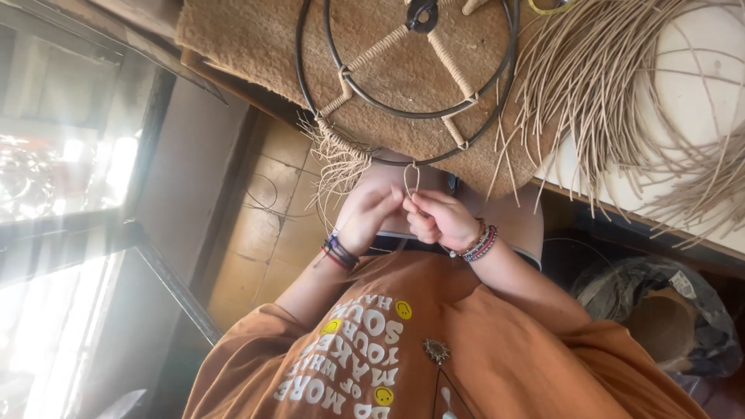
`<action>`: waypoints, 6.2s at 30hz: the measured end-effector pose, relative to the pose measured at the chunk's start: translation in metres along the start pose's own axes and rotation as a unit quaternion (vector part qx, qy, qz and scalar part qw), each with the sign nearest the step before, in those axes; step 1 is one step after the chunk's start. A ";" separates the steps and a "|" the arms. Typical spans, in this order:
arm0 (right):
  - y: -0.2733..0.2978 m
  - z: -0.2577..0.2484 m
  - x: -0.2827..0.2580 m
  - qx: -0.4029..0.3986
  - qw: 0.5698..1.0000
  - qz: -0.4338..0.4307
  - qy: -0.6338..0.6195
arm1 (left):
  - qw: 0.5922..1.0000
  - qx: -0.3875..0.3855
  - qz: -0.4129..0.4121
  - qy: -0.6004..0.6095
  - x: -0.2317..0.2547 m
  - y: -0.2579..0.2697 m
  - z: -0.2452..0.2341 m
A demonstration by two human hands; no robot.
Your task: Wrapping and weaving natural fiber strands around a circular metal frame to create a decorative item.
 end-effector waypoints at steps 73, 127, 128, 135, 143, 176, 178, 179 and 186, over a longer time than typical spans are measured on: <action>0.111 0.048 -0.172 0.163 0.715 -0.580 0.355 | 0.951 -0.163 0.072 0.253 0.043 -0.066 0.102; 0.138 0.024 -0.067 0.128 0.800 -0.147 0.567 | 0.816 0.232 0.160 0.504 0.068 -0.062 0.043; 0.138 0.028 -0.069 0.150 0.764 -0.144 0.612 | 0.810 0.231 0.170 0.511 0.067 -0.062 0.043; 0.135 0.027 -0.053 0.289 0.669 -0.175 0.662 | 0.810 0.208 0.215 0.505 0.071 -0.059 0.036; 0.140 0.016 -0.057 0.216 0.673 -0.283 0.648 | 0.889 -0.107 0.277 0.349 0.031 -0.034 0.000; 0.061 0.031 -0.071 0.293 0.428 -0.281 0.808 | 0.930 0.025 0.188 -0.315 0.033 -0.051 0.044; 0.058 0.042 -0.080 0.333 0.348 -0.342 0.807 | 0.935 0.045 0.157 -0.316 0.029 -0.072 0.043; 0.058 0.046 -0.081 0.356 0.325 -0.401 0.779 | 0.953 0.048 0.098 -0.284 0.026 -0.080 0.041; 0.059 0.046 -0.089 0.299 0.590 -0.353 0.662 | 0.978 0.010 -0.026 0.208 0.093 -0.053 0.005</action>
Point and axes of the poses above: each hand's wrist, its own y-axis away from the middle knuckle, its own z-axis out of the palm, x = y × z, the point moved 3 cm from there along -y, towards the middle knuckle, and after that the axes turned 6 degrees about z, right-handed, at the moved point
